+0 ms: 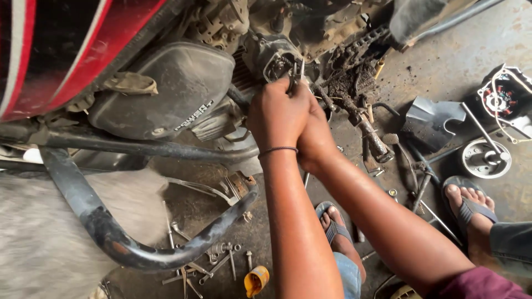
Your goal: Repairing and manipulating motorcycle engine components using pliers and hands.
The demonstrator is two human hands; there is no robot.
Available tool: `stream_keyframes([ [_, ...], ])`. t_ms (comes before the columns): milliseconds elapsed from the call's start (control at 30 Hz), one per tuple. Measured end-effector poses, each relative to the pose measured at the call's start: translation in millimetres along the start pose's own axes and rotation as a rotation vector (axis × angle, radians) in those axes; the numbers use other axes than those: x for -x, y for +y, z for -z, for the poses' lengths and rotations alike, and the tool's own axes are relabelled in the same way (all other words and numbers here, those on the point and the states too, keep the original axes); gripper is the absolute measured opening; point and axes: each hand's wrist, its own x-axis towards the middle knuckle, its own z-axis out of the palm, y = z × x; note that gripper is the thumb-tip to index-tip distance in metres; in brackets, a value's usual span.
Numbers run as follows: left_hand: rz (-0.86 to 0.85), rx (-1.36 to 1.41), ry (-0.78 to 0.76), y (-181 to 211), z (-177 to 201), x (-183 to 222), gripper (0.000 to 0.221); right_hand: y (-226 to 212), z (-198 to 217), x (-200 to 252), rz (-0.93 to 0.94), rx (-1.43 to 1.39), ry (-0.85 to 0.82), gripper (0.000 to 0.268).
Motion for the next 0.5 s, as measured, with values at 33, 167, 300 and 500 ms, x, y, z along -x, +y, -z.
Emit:
stream_keyframes([
  [33, 0.000, -0.001, 0.003, 6, 5, 1, 0.036, -13, 1, -1, 0.000, 0.000, -0.003, 0.015],
  [167, 0.002, 0.019, -0.059, 9, 9, -2, 0.032, -7, 9, -13, 0.031, 0.040, -0.018, 0.012],
  [300, 0.015, 0.026, -0.117, 8, 13, -5, 0.028, 26, 16, -15, 0.220, 0.026, -0.054, 0.011],
  [500, -0.032, -0.051, -0.105, 7, 10, -9, 0.027, 48, 17, -18, 0.538, 0.365, -0.028, 0.021],
])
